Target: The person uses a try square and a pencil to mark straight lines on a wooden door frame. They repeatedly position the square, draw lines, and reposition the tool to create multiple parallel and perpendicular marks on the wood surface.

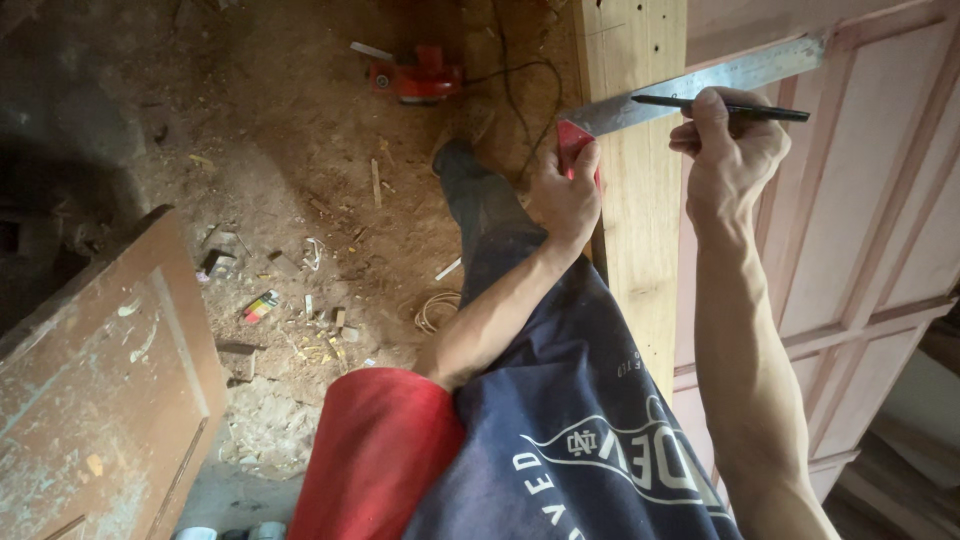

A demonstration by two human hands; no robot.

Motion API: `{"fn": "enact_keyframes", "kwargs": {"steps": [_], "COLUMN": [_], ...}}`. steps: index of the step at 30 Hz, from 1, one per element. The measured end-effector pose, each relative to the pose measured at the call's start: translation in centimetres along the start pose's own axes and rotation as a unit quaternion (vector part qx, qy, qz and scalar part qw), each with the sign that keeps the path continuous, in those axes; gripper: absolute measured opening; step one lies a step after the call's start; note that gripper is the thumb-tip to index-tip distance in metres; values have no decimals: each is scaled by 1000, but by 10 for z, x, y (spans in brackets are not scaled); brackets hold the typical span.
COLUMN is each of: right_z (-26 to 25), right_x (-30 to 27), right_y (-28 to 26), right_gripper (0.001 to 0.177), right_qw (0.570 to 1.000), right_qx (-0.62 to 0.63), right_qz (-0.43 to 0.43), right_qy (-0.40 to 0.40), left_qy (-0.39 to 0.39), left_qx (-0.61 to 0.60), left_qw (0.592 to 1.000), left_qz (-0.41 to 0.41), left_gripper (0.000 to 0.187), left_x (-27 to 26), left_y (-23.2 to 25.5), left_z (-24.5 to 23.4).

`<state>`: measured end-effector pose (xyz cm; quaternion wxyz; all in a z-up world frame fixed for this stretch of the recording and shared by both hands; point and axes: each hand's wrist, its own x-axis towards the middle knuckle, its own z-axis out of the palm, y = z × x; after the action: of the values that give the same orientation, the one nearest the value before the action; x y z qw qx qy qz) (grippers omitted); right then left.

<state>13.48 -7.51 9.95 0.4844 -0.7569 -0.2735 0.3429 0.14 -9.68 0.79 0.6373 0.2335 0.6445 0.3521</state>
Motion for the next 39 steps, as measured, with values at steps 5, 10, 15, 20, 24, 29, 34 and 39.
{"fn": "enact_keyframes", "kwargs": {"steps": [5, 10, 15, 20, 24, 29, 34, 39], "right_z": [10, 17, 19, -4, 7, 56, 37, -14], "right_x": [0, 1, 12, 29, 18, -13, -25, -75], "right_y": [-2, 3, 16, 12, -6, -9, -8, 10], "right_gripper": [27, 28, 23, 17, 6, 7, 22, 27], "right_qw": [998, 998, 990, 979, 914, 938, 1000, 972], "right_qx": [-53, -44, -112, -200, -318, -237, -22, 126], "right_qz": [-7, 16, 13, -46, -248, -179, -17, 61], "right_qy": [-32, -49, -82, -14, -46, -179, 15, 189], "left_qy": [10, 10, -9, 24, 40, 30, -84, -205], "left_qx": [27, 13, -11, 79, 107, 129, 35, 145], "left_qw": [1000, 1000, 996, 994, 993, 986, 995, 961], "left_qz": [-12, 1, -89, 78, -19, 104, -27, 117], "left_gripper": [28, 26, 28, 31, 40, 40, 28, 29], "left_x": [1, 1, 0, 6, 6, 9, -4, -37], "left_y": [-3, -1, -1, -13, -20, -17, -1, -3], "left_z": [2, 2, 1, 3, 3, -4, -18, -26]}}
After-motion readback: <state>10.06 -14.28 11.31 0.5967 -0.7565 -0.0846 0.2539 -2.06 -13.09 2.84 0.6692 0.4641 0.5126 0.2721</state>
